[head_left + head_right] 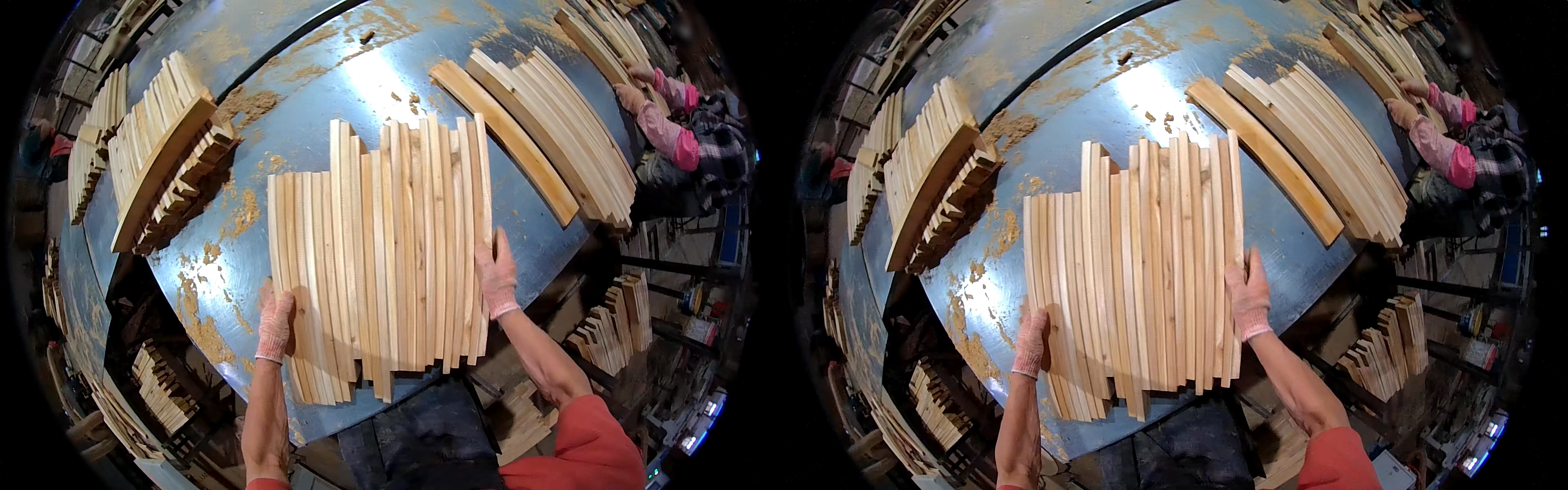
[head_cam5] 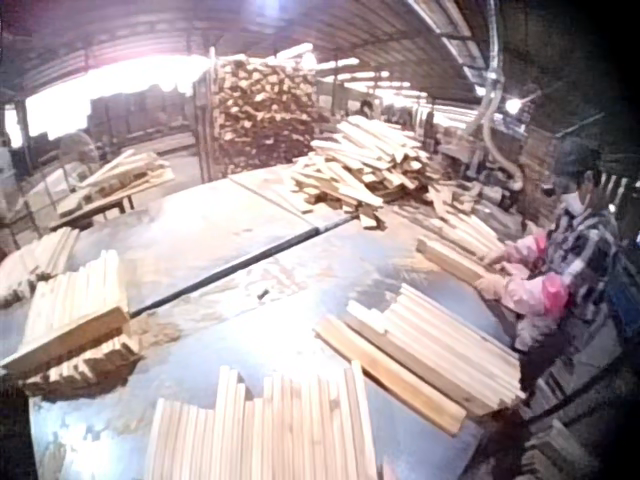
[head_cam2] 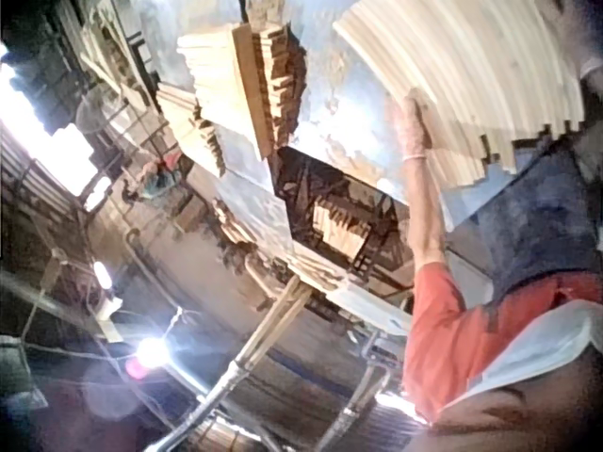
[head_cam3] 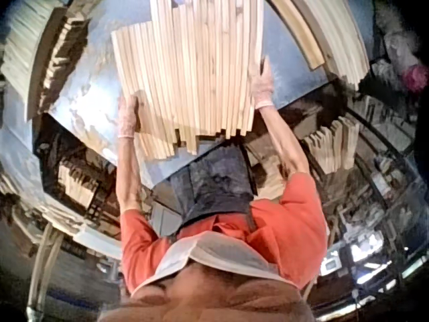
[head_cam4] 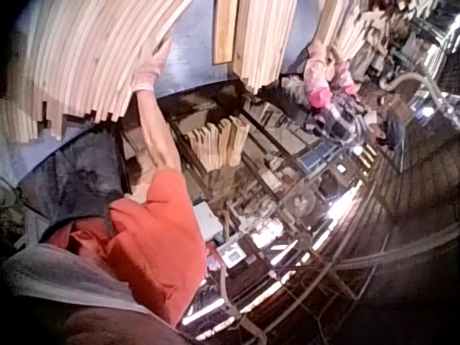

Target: The person repeatedly picks up stacks of light-colored wooden planks from a metal table and places them onto a conveyor belt. They also move planks between different piles on the table, organizing them into neat stacks. The task is performed by hand with gloves in a busy workshop environment.

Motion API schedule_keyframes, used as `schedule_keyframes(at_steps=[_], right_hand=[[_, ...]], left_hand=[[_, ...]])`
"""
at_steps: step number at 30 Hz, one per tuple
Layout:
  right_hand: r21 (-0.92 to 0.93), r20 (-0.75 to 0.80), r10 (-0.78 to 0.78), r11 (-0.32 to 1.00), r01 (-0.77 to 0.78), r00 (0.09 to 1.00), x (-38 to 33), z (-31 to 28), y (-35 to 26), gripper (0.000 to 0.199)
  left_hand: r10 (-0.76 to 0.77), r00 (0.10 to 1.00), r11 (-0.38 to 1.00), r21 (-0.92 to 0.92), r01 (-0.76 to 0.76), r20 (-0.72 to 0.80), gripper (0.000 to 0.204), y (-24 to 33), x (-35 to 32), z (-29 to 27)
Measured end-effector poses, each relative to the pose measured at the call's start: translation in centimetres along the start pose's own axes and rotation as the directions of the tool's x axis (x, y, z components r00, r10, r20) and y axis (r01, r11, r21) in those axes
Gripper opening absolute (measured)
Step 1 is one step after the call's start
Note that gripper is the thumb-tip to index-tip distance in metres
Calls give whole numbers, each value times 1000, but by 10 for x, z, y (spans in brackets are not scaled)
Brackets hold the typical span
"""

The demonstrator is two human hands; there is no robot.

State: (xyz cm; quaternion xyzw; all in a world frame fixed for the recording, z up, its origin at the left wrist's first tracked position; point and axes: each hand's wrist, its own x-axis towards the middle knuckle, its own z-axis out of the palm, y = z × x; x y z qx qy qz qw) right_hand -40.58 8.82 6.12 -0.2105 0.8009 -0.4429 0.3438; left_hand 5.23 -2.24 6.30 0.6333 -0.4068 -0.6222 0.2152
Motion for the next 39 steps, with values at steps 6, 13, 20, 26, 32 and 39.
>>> schedule_keyframes(at_steps=[6,13,20,26,32,39], right_hand=[[26,205,233,970,-243,951,12,-21,-42,64],[165,340,302,913,-373,891,31,-45,-10,55],[172,428,324,888,-428,844,7,-43,-31,57],[167,472,353,864,-476,808,-21,-27,-40,47],[122,576,325,873,-472,750,-55,1,-39,51],[90,765,125,951,-296,632,-162,79,-146,45]], left_hand=[[-85,995,919,-383,95,44,62,29,-45,37],[-191,941,890,-354,286,281,70,-13,-42,27],[-176,920,862,-397,315,350,82,-37,-57,16],[-201,947,871,-397,290,251,85,-18,-110,-8],[-174,975,847,-484,218,136,75,-9,-193,-57],[-150,984,781,-622,60,-93,65,-51,-324,-143]])
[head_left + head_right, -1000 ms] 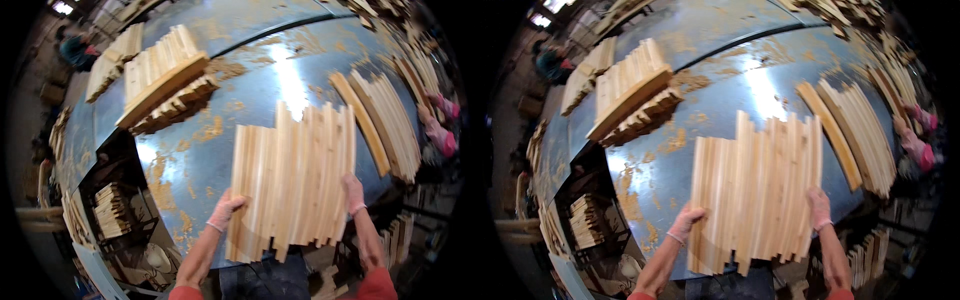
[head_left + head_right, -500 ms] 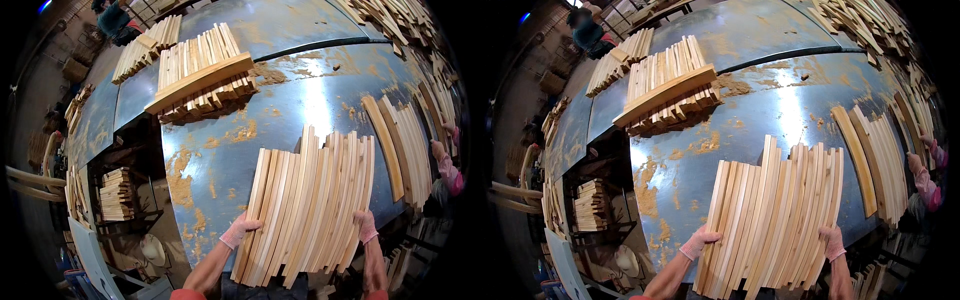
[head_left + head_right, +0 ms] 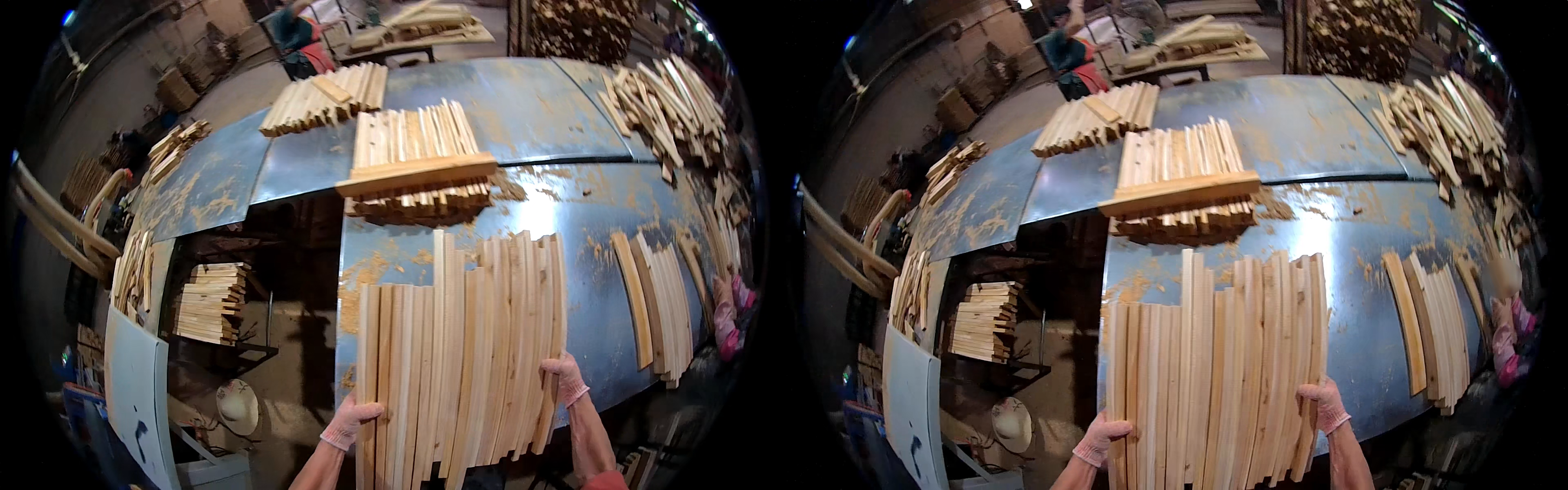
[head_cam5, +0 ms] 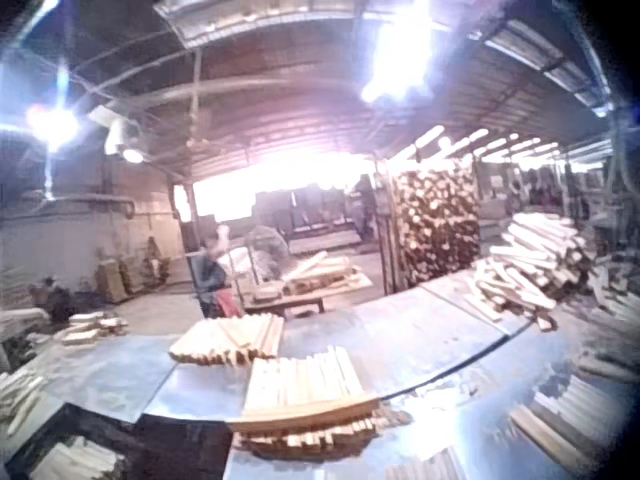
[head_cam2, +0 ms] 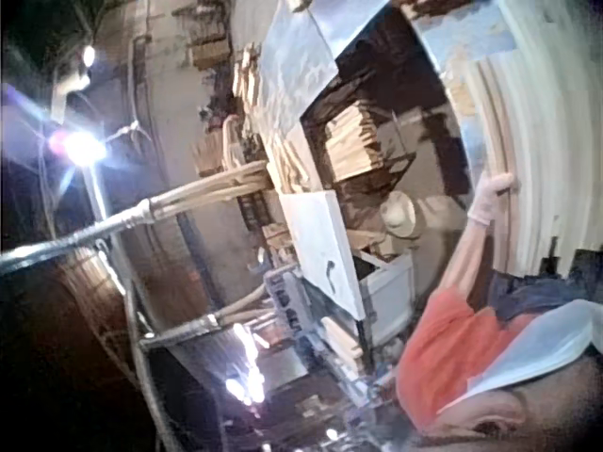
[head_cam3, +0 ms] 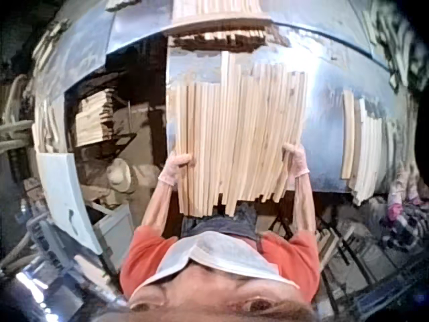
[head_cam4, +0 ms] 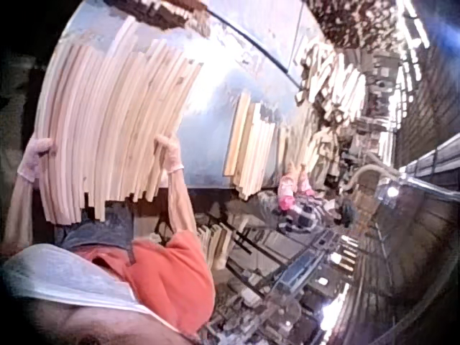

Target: The person repeatedly picks up stacks of light-colored wooden planks from a metal table and places them onto a conveyor belt. They also move planks between different piles on the table, organizing them into neat stacks. The task is performed by hand with gloves in a busy workshop environment.

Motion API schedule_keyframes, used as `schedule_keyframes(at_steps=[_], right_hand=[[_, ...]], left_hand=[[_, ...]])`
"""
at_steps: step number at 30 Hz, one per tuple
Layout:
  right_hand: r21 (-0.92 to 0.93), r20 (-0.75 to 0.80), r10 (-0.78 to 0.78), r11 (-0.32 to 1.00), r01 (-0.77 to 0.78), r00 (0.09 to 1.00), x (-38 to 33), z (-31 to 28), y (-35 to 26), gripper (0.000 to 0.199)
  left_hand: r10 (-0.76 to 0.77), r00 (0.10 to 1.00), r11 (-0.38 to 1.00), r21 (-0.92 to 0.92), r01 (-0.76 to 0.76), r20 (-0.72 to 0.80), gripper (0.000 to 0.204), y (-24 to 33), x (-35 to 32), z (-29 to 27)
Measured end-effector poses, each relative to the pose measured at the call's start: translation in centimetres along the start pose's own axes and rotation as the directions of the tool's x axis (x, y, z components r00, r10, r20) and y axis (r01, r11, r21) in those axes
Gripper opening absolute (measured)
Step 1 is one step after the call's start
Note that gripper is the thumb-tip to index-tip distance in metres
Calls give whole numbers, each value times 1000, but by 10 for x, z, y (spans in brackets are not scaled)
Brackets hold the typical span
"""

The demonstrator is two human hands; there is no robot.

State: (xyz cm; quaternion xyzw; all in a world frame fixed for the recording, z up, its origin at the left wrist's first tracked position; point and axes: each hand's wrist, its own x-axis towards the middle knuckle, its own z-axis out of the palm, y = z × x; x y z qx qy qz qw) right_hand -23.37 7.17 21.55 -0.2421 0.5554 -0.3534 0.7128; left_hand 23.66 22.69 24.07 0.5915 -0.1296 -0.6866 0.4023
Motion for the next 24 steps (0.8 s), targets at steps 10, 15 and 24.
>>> schedule_keyframes(at_steps=[10,15,24], right_hand=[[-290,374,-115,928,234,920,-74,316,-6,67],[-226,619,-50,944,239,783,-127,504,43,46],[-451,849,256,807,381,463,-213,801,166,24]], left_hand=[[463,857,841,-193,-505,-225,83,25,-223,-206],[573,725,732,-159,-662,-382,77,12,-347,-326],[477,406,590,-57,-805,-780,73,-100,-513,-466]])
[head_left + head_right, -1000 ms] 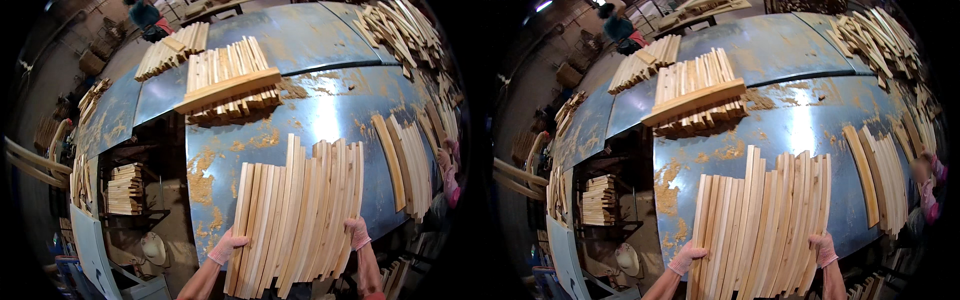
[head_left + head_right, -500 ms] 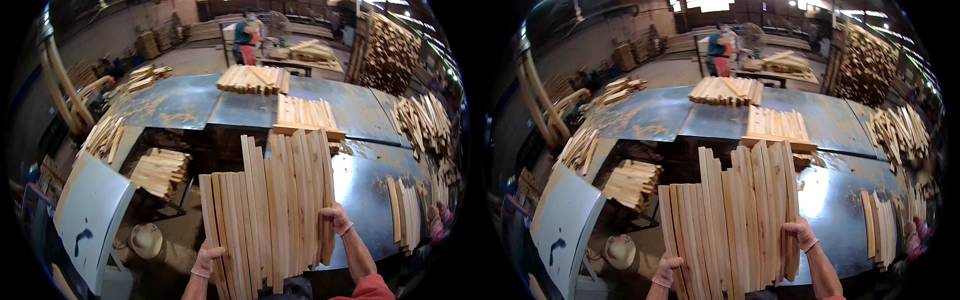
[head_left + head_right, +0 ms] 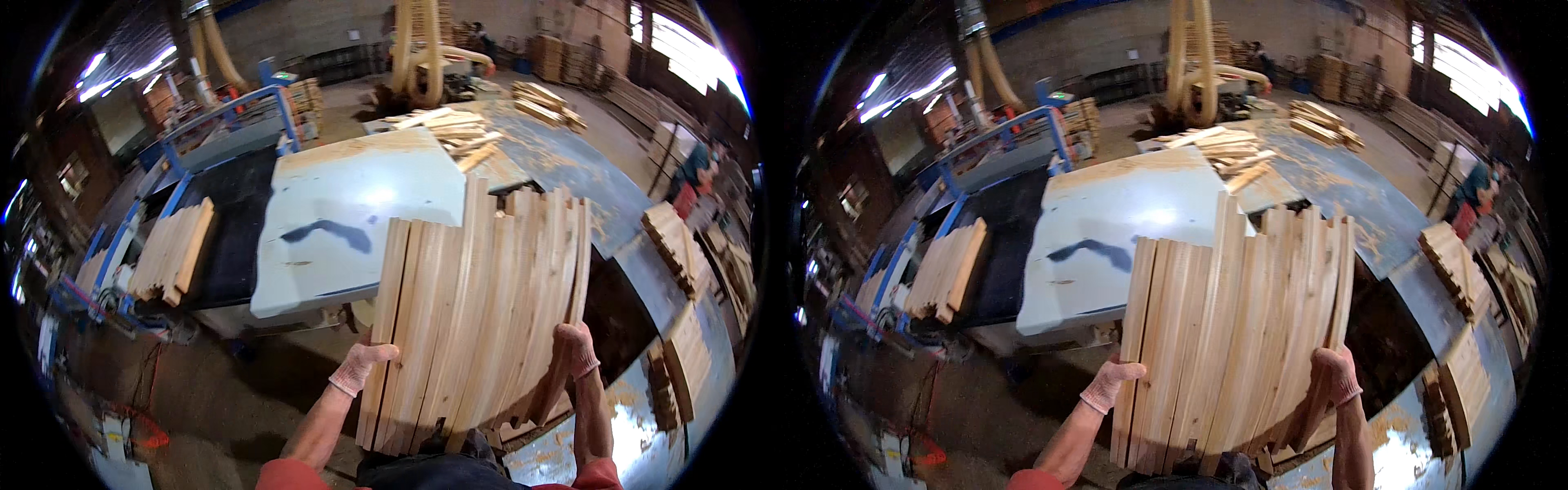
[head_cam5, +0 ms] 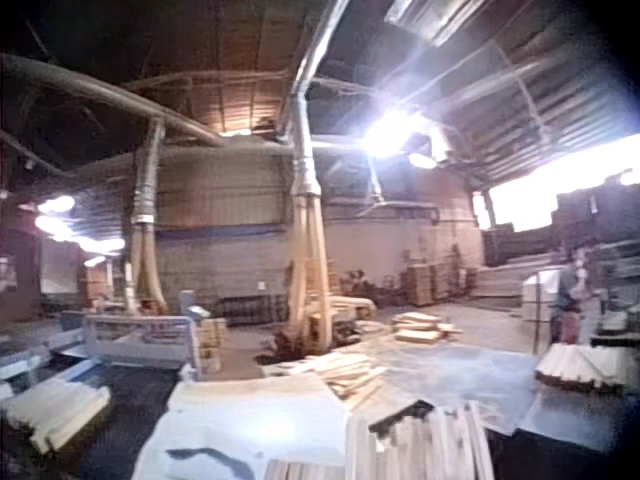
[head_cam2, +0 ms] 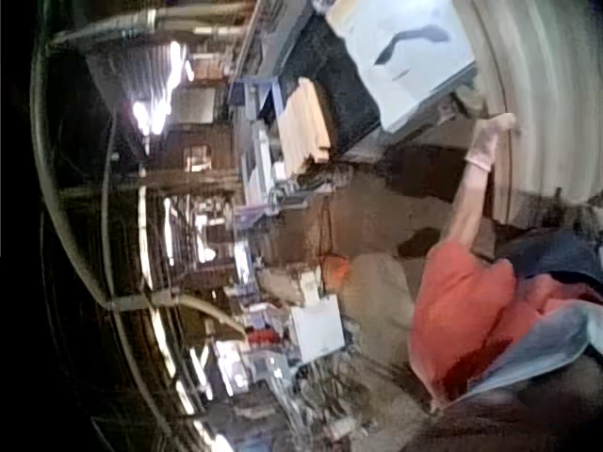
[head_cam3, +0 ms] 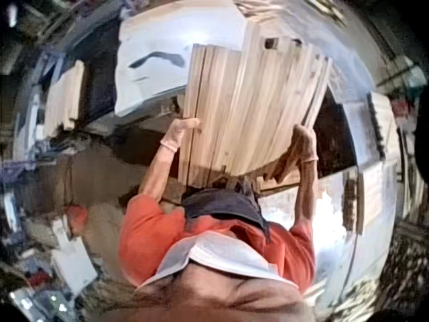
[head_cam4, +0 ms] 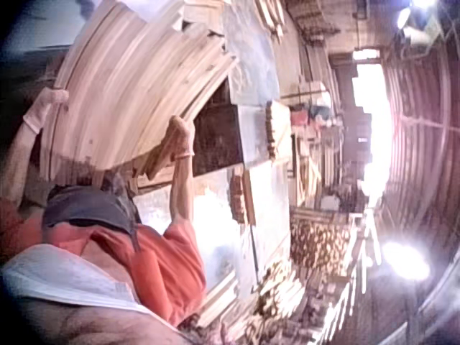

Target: The person repeatedly picks up stacks of light-colored wooden planks from a metal table and places them onto a conveyor belt. They also move planks between different piles on the table, organizing them into neat stacks. The task is performed by hand with gloves in a busy workshop environment.

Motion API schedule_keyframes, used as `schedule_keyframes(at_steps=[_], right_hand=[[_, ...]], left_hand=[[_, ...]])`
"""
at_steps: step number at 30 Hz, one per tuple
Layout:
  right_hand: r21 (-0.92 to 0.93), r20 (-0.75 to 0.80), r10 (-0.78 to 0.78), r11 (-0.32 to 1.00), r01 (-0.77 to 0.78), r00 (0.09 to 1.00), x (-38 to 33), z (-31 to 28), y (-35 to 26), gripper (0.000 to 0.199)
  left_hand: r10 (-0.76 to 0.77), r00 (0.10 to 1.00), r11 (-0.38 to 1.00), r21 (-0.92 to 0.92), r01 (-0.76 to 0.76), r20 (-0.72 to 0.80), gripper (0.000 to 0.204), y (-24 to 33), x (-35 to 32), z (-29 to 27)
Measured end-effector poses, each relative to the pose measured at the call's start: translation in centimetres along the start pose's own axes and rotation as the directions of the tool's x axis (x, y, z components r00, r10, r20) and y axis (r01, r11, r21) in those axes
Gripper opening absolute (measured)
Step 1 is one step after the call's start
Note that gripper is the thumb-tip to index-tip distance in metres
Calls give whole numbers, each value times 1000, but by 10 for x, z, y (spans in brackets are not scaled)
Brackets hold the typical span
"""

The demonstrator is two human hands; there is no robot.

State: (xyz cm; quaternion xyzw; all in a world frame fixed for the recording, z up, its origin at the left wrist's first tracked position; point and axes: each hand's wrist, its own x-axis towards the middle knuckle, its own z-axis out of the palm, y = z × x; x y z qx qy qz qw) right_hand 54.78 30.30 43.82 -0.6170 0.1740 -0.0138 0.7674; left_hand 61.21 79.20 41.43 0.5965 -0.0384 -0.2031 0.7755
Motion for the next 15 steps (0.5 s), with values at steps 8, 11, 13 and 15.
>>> schedule_keyframes(at_steps=[8,11,13,15], right_hand=[[-120,257,109,990,-80,960,180,183,0,33],[-139,361,170,982,-127,917,221,254,-10,41],[-222,383,204,967,-124,901,257,295,-9,41],[-349,363,238,931,-105,901,302,325,-2,39]], left_hand=[[-39,938,989,-146,-12,-344,46,45,-17,-121],[-49,863,990,-137,-23,-502,45,43,-9,-172],[-75,864,980,-199,-29,-498,48,46,8,-210],[-165,852,952,-305,7,-497,51,72,30,-211]])
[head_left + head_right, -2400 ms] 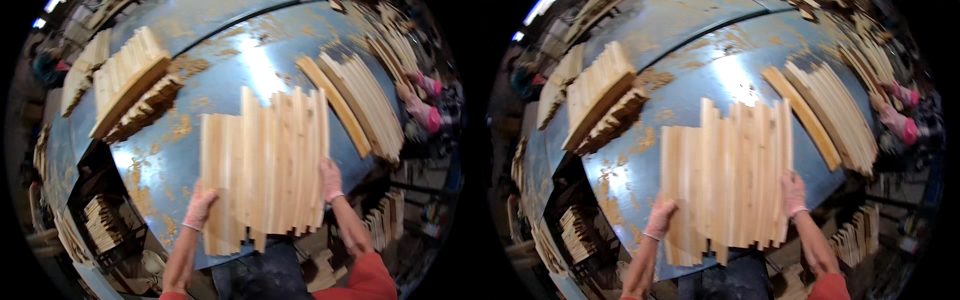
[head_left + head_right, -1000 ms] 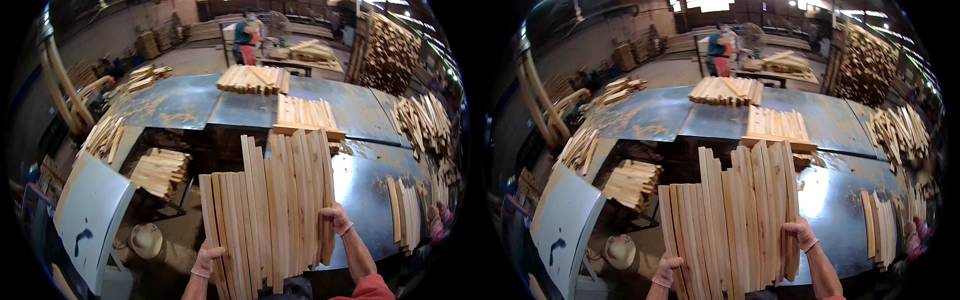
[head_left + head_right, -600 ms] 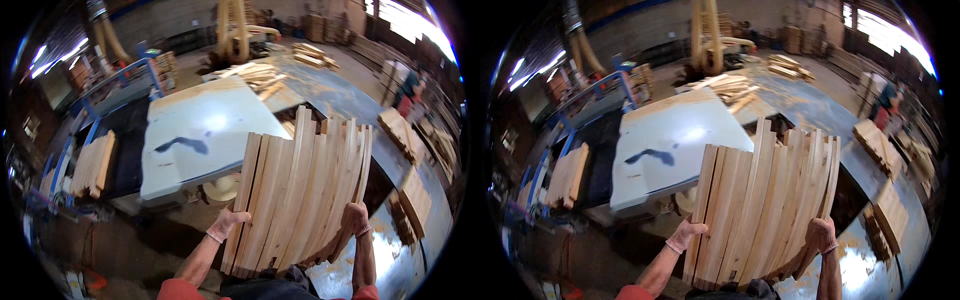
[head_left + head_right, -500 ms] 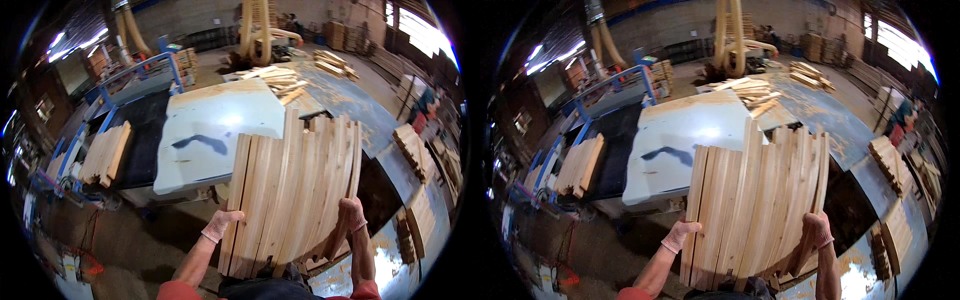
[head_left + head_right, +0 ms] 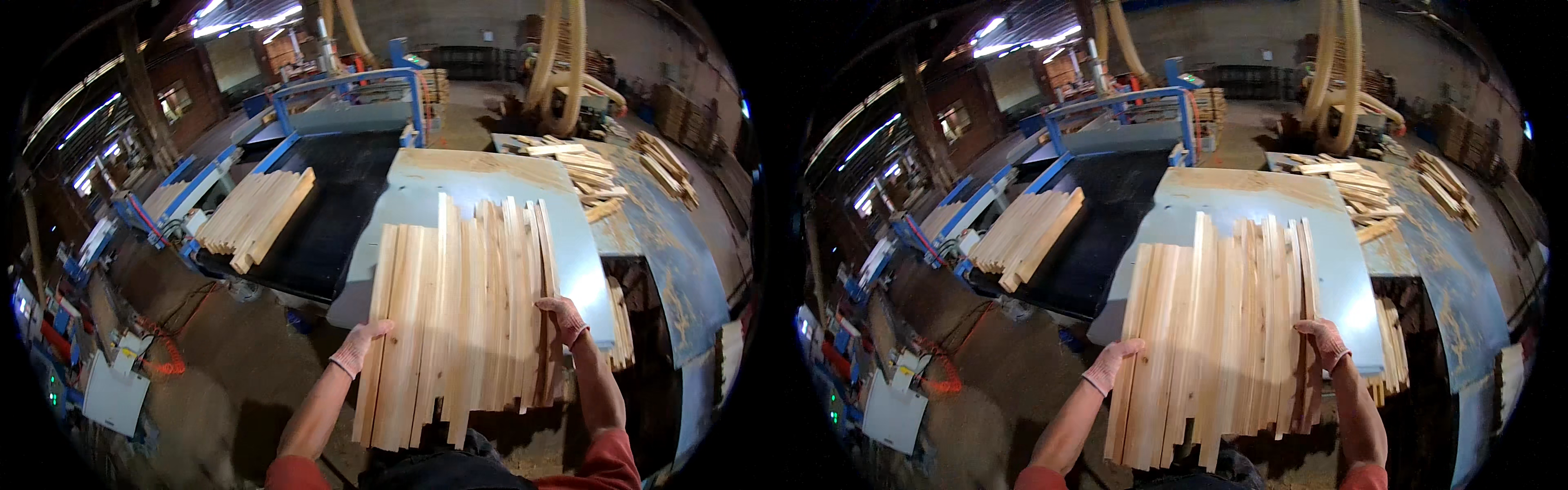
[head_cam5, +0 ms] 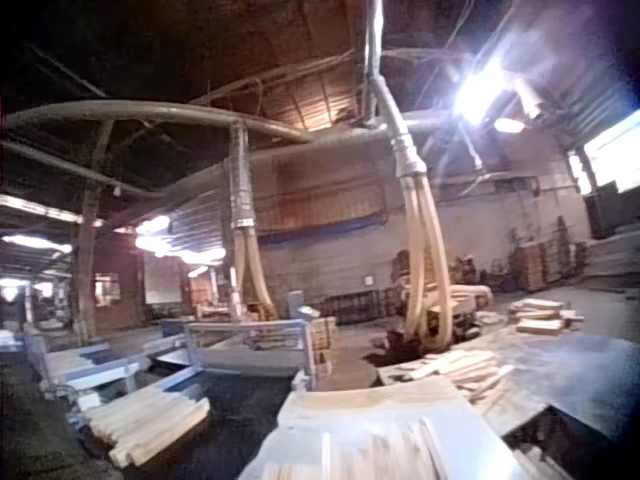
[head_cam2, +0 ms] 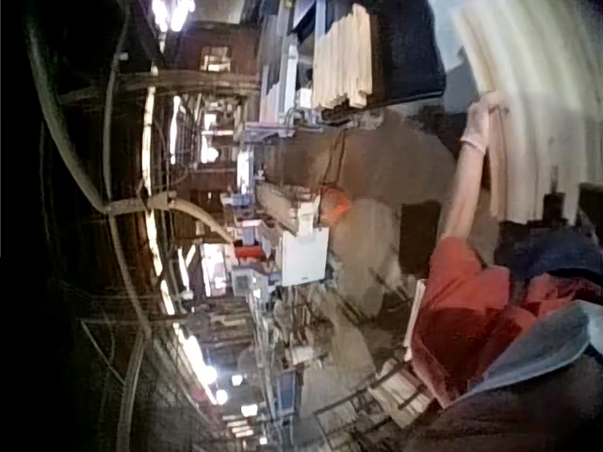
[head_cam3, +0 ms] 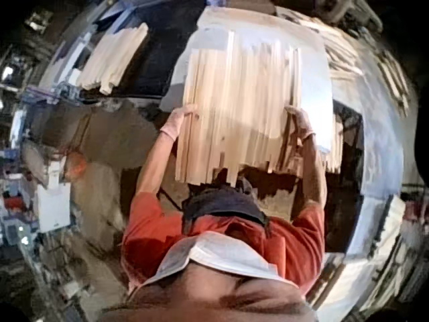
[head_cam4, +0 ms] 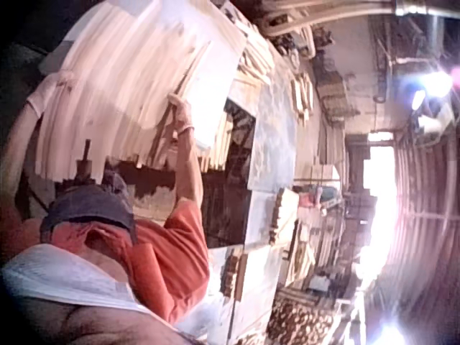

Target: The person repeatedly picks up stacks of light-colored wooden planks from a metal table and places them onto a conveyor belt. They also move planks between different piles on the table, organizing them into neat stacks. The task is performed by hand with gloves in a busy workshop environment.

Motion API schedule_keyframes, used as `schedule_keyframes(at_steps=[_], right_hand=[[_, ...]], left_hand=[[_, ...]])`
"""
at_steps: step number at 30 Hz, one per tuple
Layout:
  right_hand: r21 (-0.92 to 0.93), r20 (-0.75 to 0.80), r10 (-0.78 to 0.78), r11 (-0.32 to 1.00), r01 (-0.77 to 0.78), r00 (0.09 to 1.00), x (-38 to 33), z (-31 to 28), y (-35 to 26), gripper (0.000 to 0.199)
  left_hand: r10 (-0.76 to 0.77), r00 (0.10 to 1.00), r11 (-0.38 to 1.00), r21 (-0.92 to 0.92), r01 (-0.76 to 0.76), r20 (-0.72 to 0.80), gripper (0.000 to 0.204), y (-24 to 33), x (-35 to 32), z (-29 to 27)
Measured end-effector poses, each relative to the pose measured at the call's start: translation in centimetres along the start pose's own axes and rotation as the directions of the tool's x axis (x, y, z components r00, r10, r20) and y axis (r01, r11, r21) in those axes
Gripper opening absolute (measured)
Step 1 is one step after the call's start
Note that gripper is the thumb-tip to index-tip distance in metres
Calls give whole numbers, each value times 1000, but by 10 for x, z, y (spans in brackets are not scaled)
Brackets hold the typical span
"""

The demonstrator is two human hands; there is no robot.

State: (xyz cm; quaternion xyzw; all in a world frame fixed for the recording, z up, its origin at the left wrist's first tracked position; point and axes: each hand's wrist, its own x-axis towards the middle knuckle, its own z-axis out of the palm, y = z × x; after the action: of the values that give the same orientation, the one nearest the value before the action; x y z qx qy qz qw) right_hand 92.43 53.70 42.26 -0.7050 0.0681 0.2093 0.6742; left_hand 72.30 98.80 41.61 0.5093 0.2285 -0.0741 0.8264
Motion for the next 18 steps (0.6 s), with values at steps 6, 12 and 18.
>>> schedule_keyframes(at_steps=[6,12,18], right_hand=[[-68,52,115,991,-111,992,104,31,-38,30],[-240,-7,101,965,-100,995,221,48,-69,47],[-771,-152,-106,634,-51,983,246,60,-104,87]], left_hand=[[-65,985,988,128,85,-158,58,54,104,3],[23,984,978,206,14,-176,69,95,218,-29],[299,910,296,934,199,-288,107,163,262,8]])
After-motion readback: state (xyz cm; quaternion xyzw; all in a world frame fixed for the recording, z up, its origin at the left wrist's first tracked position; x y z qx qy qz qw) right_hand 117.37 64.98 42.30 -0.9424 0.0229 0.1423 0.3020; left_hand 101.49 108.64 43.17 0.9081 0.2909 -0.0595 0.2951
